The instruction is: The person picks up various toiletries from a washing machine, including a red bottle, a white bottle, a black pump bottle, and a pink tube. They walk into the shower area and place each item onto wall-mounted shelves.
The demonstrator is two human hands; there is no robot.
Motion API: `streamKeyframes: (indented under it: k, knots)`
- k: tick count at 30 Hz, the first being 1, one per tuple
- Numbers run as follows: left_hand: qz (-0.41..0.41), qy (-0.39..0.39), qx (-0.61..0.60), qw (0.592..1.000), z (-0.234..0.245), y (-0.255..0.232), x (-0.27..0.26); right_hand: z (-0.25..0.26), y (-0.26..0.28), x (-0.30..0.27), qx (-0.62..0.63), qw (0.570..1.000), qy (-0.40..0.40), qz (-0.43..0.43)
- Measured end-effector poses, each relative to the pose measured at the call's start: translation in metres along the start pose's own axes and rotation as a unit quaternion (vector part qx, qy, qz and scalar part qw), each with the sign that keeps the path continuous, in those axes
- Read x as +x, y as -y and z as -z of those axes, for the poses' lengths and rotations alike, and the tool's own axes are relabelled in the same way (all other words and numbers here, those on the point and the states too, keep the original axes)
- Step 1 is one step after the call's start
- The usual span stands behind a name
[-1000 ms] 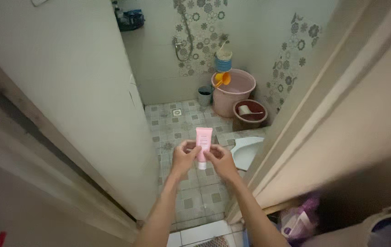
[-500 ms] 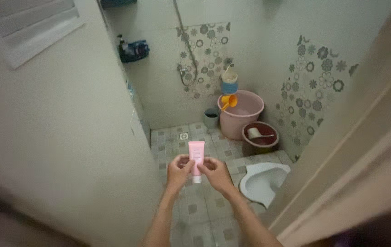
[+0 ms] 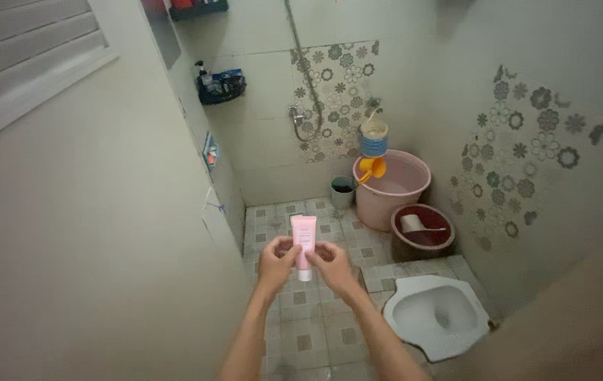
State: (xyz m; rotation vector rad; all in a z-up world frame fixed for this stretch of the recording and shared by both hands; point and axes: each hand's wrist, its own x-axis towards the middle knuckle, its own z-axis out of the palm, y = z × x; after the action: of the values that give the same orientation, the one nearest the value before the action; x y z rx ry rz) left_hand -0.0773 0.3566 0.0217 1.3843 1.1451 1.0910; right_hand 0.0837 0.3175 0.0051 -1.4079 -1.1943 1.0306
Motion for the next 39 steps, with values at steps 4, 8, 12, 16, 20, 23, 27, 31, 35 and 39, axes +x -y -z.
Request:
streamKeyframes:
  k: [4,8,12,16,20,23,27,31,35,39]
  knots:
    - [0.030,-0.018,0.024,0.999,0.000,0.007,0.012,-0.005,-0.016,0.018,0.031,0.999,0.012,-0.006]
    - [0.054,-0.009,0.043,0.998,-0.003,0.014,0.036,-0.003,-0.022,0.044,-0.020,0.999,-0.007,-0.041]
    - [0.043,0.000,0.002,0.999,-0.006,0.023,0.077,-0.002,-0.022,0.080,-0.008,0.999,-0.002,-0.044]
    - [0.045,0.000,0.005,0.999,0.003,0.036,0.136,-0.012,-0.023,0.134,-0.027,0.999,-0.007,-0.018]
    - [0.038,0.011,-0.019,0.999,0.014,0.050,0.198,-0.021,-0.031,0.197,-0.024,1.000,-0.005,-0.019]
    - [0.024,0.005,-0.033,0.999,0.020,0.060,0.234,-0.029,-0.039,0.239,0.008,1.000,0.013,0.021]
    - [-0.027,0.015,-0.019,0.999,0.028,0.069,0.284,-0.037,-0.040,0.285,0.047,0.998,0.011,0.032]
    - [0.010,0.016,-0.006,1.000,0.025,0.080,0.320,-0.037,-0.034,0.306,-0.020,1.000,-0.006,-0.006]
    - [0.008,0.022,-0.026,0.999,0.020,0.091,0.354,-0.035,-0.024,0.335,-0.034,0.999,-0.006,-0.017]
    - [0.015,0.014,-0.004,1.000,0.010,0.107,0.394,-0.026,-0.030,0.371,-0.032,0.999,0.003,-0.037]
